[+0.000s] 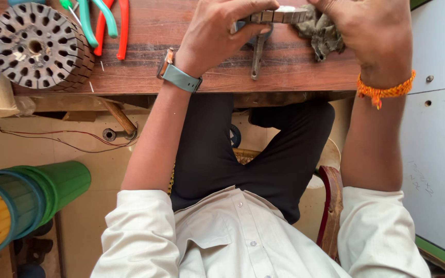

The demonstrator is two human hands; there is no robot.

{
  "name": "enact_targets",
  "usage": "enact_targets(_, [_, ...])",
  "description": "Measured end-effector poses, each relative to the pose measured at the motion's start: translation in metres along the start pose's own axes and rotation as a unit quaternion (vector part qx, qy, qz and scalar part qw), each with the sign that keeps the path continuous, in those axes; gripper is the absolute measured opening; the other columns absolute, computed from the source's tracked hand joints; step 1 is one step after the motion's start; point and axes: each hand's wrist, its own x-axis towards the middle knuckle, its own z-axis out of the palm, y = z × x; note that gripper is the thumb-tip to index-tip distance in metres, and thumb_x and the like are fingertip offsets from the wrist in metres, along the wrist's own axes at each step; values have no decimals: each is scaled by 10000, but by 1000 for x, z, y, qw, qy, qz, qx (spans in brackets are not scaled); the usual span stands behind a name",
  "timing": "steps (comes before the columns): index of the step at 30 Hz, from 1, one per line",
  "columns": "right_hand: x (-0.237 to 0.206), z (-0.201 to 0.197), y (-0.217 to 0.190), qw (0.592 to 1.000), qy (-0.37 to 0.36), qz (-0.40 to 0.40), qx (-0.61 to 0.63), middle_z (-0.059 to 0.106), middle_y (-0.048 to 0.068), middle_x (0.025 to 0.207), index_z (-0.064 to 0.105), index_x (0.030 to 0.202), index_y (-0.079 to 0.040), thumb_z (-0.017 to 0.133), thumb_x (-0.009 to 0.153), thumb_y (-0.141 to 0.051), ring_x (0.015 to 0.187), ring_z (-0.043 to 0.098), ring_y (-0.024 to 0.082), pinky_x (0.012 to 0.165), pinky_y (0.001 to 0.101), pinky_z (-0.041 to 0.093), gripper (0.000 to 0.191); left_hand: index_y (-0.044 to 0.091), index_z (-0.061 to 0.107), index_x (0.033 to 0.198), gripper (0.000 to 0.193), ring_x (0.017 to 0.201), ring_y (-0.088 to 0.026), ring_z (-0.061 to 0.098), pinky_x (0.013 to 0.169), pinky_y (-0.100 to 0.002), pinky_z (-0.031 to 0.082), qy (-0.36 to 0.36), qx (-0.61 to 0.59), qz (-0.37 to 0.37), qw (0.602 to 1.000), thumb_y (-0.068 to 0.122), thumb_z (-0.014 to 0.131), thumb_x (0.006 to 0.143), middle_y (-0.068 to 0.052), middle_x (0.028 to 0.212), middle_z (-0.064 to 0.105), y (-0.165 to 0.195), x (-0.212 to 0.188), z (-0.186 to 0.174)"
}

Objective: The person sits at a workbench fitting a toothed metal disc assembly onto a metal shaft, pressing and aligning the parts together by hand and turning the assembly to seat it, working on a small electromechanical component.

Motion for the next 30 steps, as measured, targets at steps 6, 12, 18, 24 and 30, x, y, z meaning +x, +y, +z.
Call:
enact_targets(6, [4, 16, -63, 981, -5, 138, 137, 646, -21, 786, 709, 1025, -4, 809, 1047, -135, 651, 534, 16, 588, 191, 394, 166, 174, 729, 1315, 349, 777, -157, 689, 734, -326, 551, 17, 16, -45, 999, 271, 846, 1001, -14, 967, 764, -4, -9, 10])
enact_targets(12, [-15, 47, -66, 997, 20, 73, 16, 603, 23, 748, 708, 959, 19, 780, 1004, -11, 606, 437, 52, 540, 242, 319, 90, 158, 746, 1285, 351, 701, -180, 670, 659, -335, 540, -2, -33, -78, 996, 272, 856, 972, -26, 908, 770, -9, -9, 14])
enact_targets(18, [-39, 77, -36, 999, 24, -28, -21, 668, 77, 867, 696, 1001, 23, 766, 1016, 73, 674, 538, 106, 608, 275, 404, 87, 154, 641, 1408, 433, 1122, -234, 677, 974, -381, 553, 28, -13, 4, 1000, 141, 787, 1001, -41, 1264, 701, 0, -7, 6])
enact_targets(24, [-58, 71, -42, 1000, -9, -7, -14, 654, 91, 855, 714, 1082, 16, 789, 978, 41, 655, 513, 126, 612, 299, 427, 131, 202, 667, 1286, 385, 1399, -248, 406, 1159, -459, 365, 19, 249, 130, 960, 128, 782, 925, -15, 1466, 504, 31, -26, 0])
enact_targets(30, [-52, 38, -58, 999, -31, -17, -26, 722, 72, 898, 753, 1030, 1, 803, 1037, -5, 706, 599, 98, 601, 260, 441, 51, 190, 763, 1024, 174, 1048, -185, 554, 891, -366, 460, 110, 176, 49, 977, 224, 891, 911, 75, 1184, 647, 37, -32, 13])
